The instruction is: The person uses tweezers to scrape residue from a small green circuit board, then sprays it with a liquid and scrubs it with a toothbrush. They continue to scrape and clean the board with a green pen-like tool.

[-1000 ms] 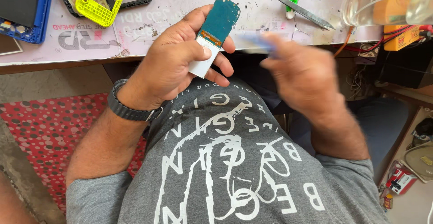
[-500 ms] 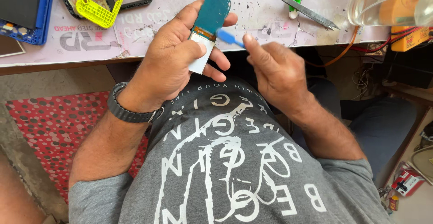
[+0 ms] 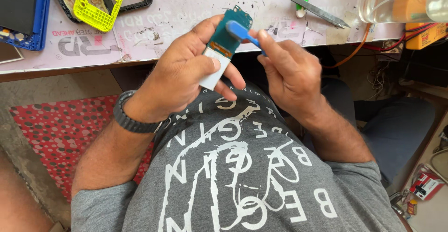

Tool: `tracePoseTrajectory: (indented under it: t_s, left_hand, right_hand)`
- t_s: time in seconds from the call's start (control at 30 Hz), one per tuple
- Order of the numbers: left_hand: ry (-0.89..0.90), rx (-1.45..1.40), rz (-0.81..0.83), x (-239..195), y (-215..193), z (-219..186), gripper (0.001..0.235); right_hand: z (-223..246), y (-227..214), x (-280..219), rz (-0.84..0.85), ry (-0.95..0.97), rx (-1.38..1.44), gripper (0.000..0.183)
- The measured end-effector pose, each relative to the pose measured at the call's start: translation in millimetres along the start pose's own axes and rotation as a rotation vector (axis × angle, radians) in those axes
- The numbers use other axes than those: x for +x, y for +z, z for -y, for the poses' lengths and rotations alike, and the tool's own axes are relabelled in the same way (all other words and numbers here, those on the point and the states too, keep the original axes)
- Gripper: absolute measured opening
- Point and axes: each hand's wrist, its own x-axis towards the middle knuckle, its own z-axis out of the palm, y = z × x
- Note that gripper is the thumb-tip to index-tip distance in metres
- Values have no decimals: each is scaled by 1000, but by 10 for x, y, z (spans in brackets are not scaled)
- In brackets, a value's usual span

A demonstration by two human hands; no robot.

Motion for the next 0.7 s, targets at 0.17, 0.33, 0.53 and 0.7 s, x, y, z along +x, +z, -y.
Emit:
tracePoseTrajectory:
  t_s: [0.17, 0.33, 0.53, 0.7]
  left_hand:
    - [6, 29, 43, -134, 40, -23, 70]
    - [-19, 63, 9, -191, 41, -35, 71]
    - [-10, 43, -26, -185, -5, -6, 70]
    - [-8, 37, -31, -173, -25, 25, 70]
  right_hand:
    - [-61, 21, -64, -33, 61, 157, 36]
    - [-127, 123, -108, -8, 221, 399, 38]
    - [-138, 169, -122, -4, 260, 436, 33]
    - [-139, 176, -123, -2, 265, 439, 33]
